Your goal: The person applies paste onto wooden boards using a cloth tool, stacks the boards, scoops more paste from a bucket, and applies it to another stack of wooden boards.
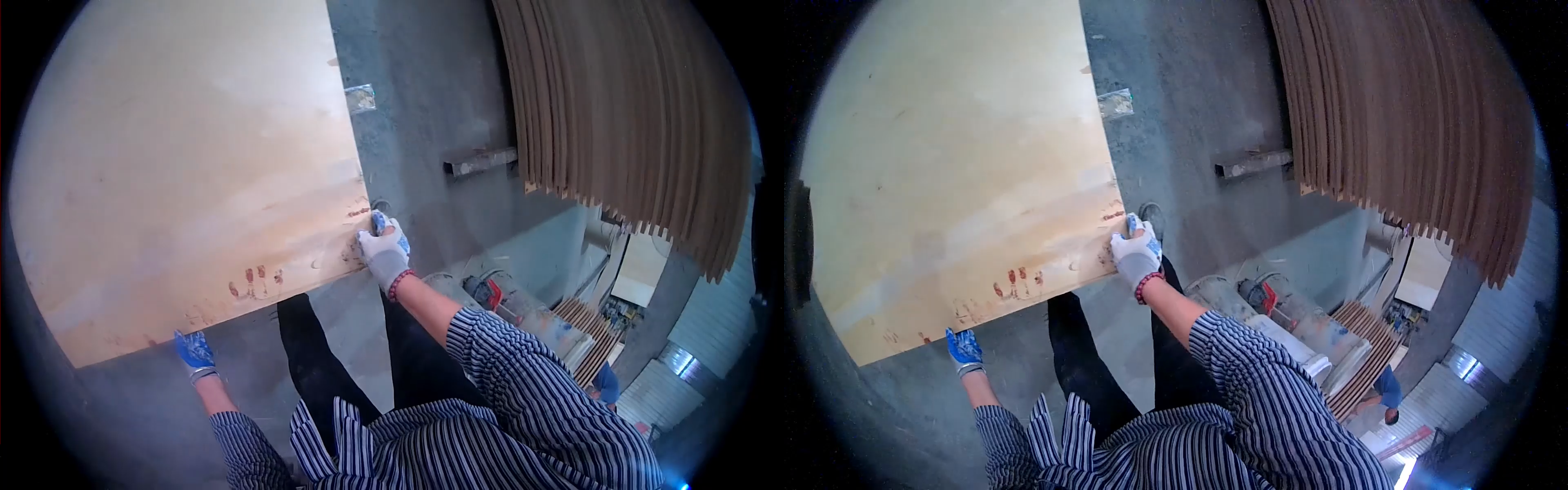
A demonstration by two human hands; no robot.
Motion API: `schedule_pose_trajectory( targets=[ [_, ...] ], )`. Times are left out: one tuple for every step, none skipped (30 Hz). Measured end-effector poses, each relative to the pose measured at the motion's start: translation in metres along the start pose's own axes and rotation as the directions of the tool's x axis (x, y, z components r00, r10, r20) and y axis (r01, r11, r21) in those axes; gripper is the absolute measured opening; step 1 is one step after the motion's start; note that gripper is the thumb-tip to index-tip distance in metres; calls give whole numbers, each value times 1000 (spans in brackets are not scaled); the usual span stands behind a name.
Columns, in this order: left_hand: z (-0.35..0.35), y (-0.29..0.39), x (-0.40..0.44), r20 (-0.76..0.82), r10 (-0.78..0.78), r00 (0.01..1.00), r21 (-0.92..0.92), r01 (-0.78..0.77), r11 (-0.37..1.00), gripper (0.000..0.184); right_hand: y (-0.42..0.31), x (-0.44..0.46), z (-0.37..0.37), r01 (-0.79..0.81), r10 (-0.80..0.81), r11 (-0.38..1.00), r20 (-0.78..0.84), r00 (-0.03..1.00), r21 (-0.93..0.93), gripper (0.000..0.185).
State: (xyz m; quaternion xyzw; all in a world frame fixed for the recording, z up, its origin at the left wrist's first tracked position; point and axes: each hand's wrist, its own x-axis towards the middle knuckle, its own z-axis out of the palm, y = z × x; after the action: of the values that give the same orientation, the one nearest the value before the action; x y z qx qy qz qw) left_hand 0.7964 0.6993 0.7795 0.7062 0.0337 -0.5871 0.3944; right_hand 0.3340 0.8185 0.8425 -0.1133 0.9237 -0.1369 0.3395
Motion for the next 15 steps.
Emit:
schedule_pose_trajectory(
  targets=[
    [-9,-2,6,22,50,999,50,-51,997,54,-4,-9,-4,2,-2,1000,17,1000,-5,52],
    [-18,-5,12,47,98,994,100,-102,990,53,5,-14,1,-14,14,1000,23,1000,-6,52],
    [-6,-11,15,-103,246,964,339,-199,920,51,10,-11,10,27,-26,999,37,999,-26,55],
    [6,-21,14,-94,253,963,342,-207,917,51,10,-10,15,69,-66,997,51,996,-46,58],
    [17,-35,12,-38,233,972,232,-218,948,50,9,-10,18,13,-5,999,157,988,-45,61],
    [30,-47,6,21,217,976,119,-218,969,50,20,-16,32,97,-91,988,54,994,-116,57],
    [45,-55,-8,151,261,954,90,-276,957,50,31,-20,46,80,-77,991,38,996,-103,58],
    [35,-55,10,159,266,951,93,-283,955,50,36,-21,56,64,-62,994,22,998,-90,59],
    [7,-55,39,270,159,949,-2,-165,986,51,38,-18,50,84,-86,996,121,989,21,54],
    [-11,-53,55,386,61,920,-80,-32,996,53,43,-19,51,83,-86,996,117,989,31,54],
    [-13,-46,58,307,37,951,-84,-11,996,54,51,-25,54,98,-106,987,58,993,129,50],
    [-14,-39,57,315,41,948,-79,-17,997,54,55,-33,58,118,-120,967,-4,993,225,46],
    [-14,-32,54,259,-2,966,-58,18,998,56,57,-42,62,-45,52,941,-14,999,336,40],
    [-15,-26,50,200,-45,979,-39,54,998,58,57,-48,65,-45,54,937,-16,998,346,40],
    [-5,-27,55,236,6,972,-24,-1,1000,61,55,-38,74,-116,115,861,32,993,496,39]
  ],
)
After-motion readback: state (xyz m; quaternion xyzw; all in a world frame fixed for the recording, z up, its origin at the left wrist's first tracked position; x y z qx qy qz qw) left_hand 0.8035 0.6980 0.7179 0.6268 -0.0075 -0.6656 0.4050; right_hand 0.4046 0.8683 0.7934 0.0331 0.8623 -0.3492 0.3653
